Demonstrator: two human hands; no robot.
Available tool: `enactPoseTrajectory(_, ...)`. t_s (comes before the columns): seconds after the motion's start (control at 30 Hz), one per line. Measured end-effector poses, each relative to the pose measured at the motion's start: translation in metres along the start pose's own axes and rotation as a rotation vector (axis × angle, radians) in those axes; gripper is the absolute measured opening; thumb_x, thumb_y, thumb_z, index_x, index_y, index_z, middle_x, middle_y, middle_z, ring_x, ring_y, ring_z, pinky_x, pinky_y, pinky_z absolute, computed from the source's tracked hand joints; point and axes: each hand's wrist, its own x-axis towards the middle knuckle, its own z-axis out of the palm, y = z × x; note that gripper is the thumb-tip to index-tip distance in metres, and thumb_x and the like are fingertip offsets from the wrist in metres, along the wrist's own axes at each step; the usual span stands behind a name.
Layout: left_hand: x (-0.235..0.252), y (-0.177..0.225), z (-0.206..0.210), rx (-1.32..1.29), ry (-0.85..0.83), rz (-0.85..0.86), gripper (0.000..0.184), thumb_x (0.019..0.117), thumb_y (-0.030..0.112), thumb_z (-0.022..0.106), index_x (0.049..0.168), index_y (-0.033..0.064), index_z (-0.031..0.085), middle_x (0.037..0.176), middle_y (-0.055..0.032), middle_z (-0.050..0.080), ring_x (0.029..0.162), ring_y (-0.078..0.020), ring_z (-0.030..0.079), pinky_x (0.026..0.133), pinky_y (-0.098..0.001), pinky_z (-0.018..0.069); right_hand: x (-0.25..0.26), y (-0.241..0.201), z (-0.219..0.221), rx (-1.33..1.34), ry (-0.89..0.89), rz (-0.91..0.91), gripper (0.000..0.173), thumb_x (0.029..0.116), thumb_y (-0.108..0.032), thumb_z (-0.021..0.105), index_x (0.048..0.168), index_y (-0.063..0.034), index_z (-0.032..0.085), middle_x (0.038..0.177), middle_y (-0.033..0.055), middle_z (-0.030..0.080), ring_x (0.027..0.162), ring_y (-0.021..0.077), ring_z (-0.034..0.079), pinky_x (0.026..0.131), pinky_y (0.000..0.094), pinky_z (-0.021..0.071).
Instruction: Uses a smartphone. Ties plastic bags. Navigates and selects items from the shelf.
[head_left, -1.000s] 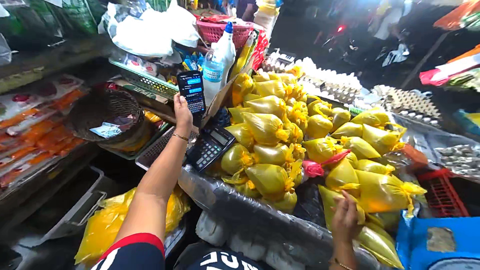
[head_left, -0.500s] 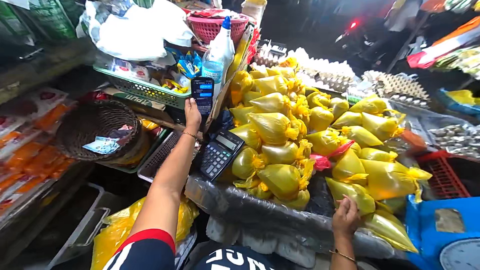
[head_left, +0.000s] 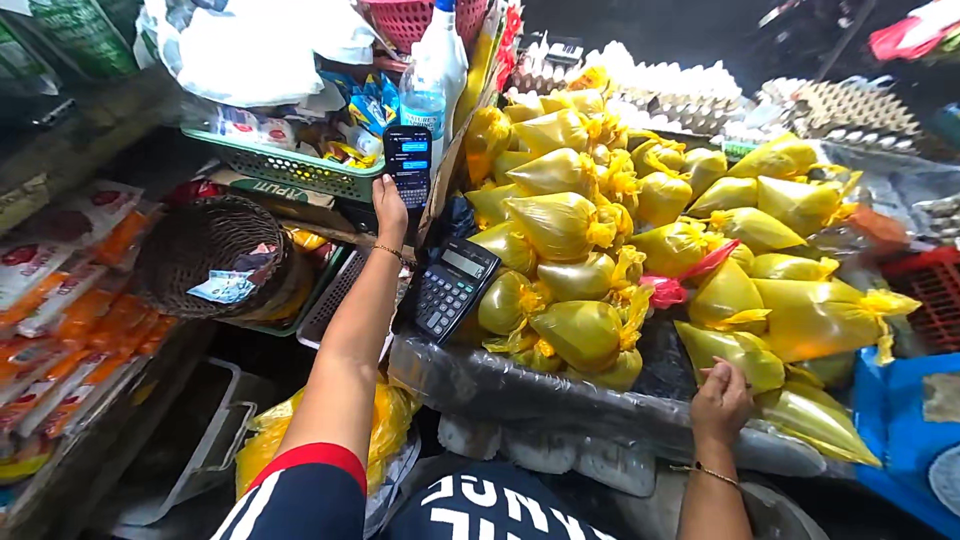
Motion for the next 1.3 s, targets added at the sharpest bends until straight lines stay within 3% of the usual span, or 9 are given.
enactPoseTrajectory(0.43,-0.012,-0.004,-0.019,0.108,0.037,0.025,0.048,0.1129,0.026,0.024,0.145,-0.006,0.042,0.144,-0.0244,0.049,0.134,-0.0224,0.049,0.114,-0.0362,0.0371,0.001,0.003,-0.001,0.038,0.013,0.046,0.054,0.1114,-0.027,0.026,0.132,0.0104,0.059,0.115,0.0334,0.067,0.106,0.044,0.066,0.099,0.0544,0.0483)
enactPoseTrajectory(0.6,-0.047,-0.009,-0.064,0.15,-0.017,-0.076,0.049,0.1123,0.028,0.025,0.145,-0.0023,0.046,0.144,-0.0221,0.052,0.132,-0.0252,0.052,0.11,-0.0396,0.0411,0.001,0.006,-0.001,0.062,0.007,0.063,0.054,0.1114,-0.027,0.025,0.134,0.0102,0.058,0.116,0.0331,0.066,0.108,0.043,0.065,0.099,0.0542,0.0481)
enactPoseTrajectory(0.7,-0.075,-0.013,-0.091,0.165,-0.019,-0.079,0.048,0.112,0.027,0.027,0.142,-0.0051,0.047,0.143,-0.0232,0.052,0.131,-0.0252,0.051,0.111,-0.0398,0.0398,0.001,0.006,-0.002,0.073,-0.009,0.055,0.055,0.1109,-0.026,0.025,0.134,0.0117,0.057,0.117,0.0346,0.065,0.108,0.0468,0.064,0.099,0.0572,0.0473)
enactPoseTrajectory(0.87,-0.125,-0.004,-0.119,0.199,-0.043,-0.075,0.049,0.1126,0.029,0.027,0.143,-0.0035,0.047,0.149,-0.0231,0.047,0.138,-0.029,0.046,0.114,-0.0449,0.0366,-0.001,0.007,0.0,0.05,0.011,0.04,0.055,0.1113,-0.027,0.024,0.132,0.0105,0.059,0.115,0.0337,0.066,0.108,0.0453,0.065,0.1,0.0553,0.0471)
enactPoseTrajectory(1.0,-0.151,-0.007,-0.127,0.241,-0.062,-0.022,0.049,0.1123,0.034,0.029,0.144,0.0016,0.048,0.149,-0.0183,0.049,0.135,-0.0264,0.05,0.111,-0.045,0.0402,-0.003,0.003,-0.003,0.048,0.015,0.057,0.055,0.1113,-0.026,0.024,0.132,0.0101,0.06,0.117,0.0338,0.066,0.109,0.0454,0.065,0.102,0.0552,0.0459)
enactPoseTrajectory(1.2,-0.174,-0.009,-0.114,0.249,-0.087,0.088,0.044,0.1101,0.027,0.035,0.137,-0.0018,0.054,0.141,-0.0211,0.053,0.127,-0.0259,0.054,0.106,-0.0436,0.0435,-0.001,0.005,-0.003,0.078,0.03,0.101,0.055,0.1116,-0.027,0.023,0.132,0.0088,0.06,0.116,0.0317,0.067,0.108,0.0426,0.066,0.1,0.054,0.0474)
enactPoseTrajectory(1.3,-0.193,-0.005,-0.106,0.265,-0.103,0.243,0.042,0.1063,0.024,0.04,0.134,-0.0037,0.055,0.142,-0.0208,0.053,0.132,-0.0256,0.051,0.11,-0.042,0.042,-0.001,0.005,-0.004,0.073,0.024,0.111,0.056,0.1119,-0.028,0.023,0.132,0.0086,0.06,0.116,0.0316,0.067,0.109,0.0421,0.065,0.101,0.0533,0.0468)
